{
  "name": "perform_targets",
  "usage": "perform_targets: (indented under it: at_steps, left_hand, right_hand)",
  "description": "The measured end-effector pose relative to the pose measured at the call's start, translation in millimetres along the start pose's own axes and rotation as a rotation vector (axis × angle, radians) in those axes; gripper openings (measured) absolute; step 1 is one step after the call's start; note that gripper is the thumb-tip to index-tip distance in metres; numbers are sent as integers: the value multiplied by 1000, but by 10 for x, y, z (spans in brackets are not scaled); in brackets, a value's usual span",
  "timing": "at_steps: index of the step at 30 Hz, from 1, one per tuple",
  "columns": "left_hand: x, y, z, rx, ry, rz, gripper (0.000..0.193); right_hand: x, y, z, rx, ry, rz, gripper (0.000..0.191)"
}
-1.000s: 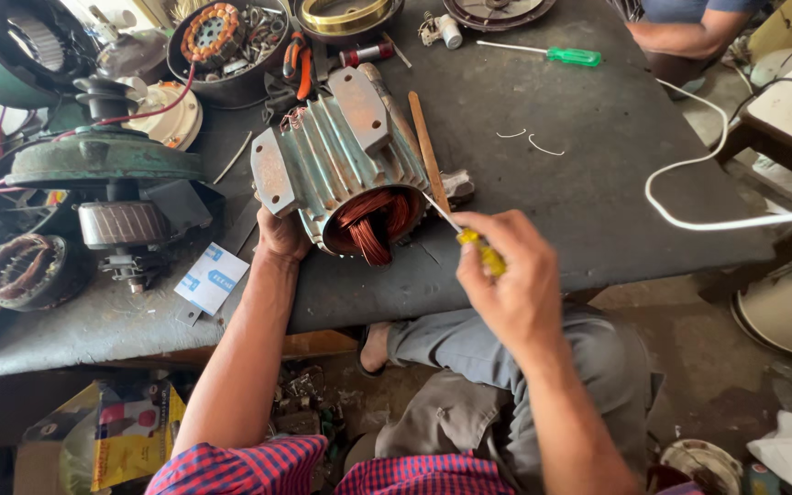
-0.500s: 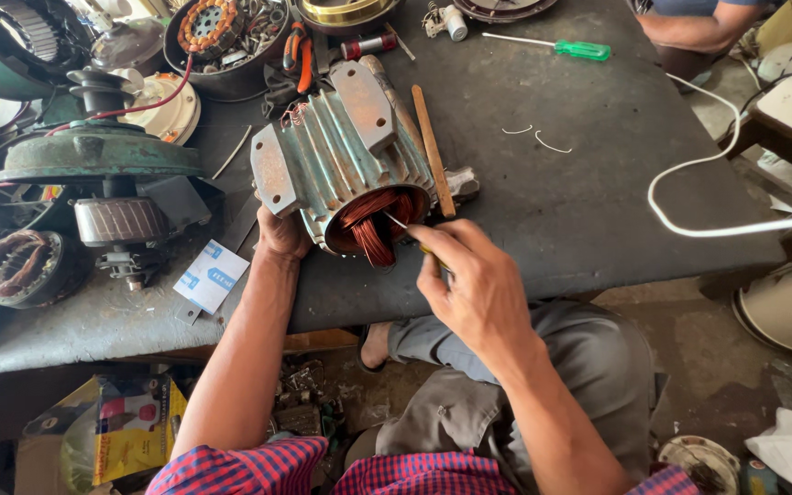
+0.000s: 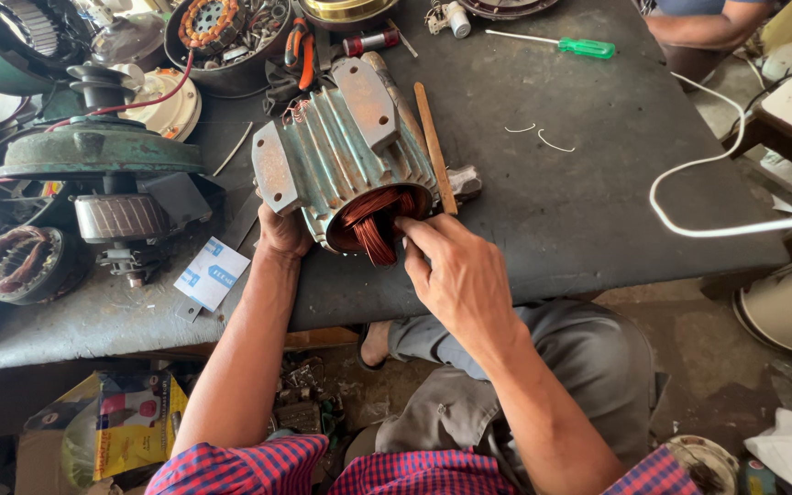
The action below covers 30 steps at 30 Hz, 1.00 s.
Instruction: The person uses a screwdriver and a wooden stick to adjust and press down copper windings inside an electric motor stator. They repeatedly probe the coils, reposition the stator, and use both tools to compact the windings within the housing.
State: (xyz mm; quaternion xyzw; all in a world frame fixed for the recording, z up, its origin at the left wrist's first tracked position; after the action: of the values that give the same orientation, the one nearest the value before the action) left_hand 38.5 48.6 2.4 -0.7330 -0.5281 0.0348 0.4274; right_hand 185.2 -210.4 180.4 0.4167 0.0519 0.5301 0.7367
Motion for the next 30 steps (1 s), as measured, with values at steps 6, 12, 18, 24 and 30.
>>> perform_targets:
  at_steps: [6,12,18,24,30]
  left_hand:
    - [-5,14,34,-20,-18,-3,74]
    - [-3,26,43,-25,-15,0,76]
    - [-7,19,49,-34,-7,-13,78]
    - [-6,13,37,-21,-8,-3,77]
    - [-1,24,26,-28,-10,17,72]
  right_hand:
    - [25,-19,10,33,11,-19,21]
    - [36,-59,-24,-30,63,-50,24]
    - [5,16,15,-89,12,-22,25]
    - [-44,82,12,-203,4,-6,27]
    - [-32,66,12,-189,3,21,25]
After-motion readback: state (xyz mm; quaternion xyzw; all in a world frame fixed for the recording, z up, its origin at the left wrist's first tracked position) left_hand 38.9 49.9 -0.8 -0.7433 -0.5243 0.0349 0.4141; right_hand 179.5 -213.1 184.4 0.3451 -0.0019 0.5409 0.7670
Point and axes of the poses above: each hand's wrist, its own x-axis towards the middle knuckle, its own z-axis out of the back of the hand, y = z × x, the point moved 10 cm from there along x, towards the middle knuckle, and after that the axes turned 13 degrees about -z, right-handed, at the moved point
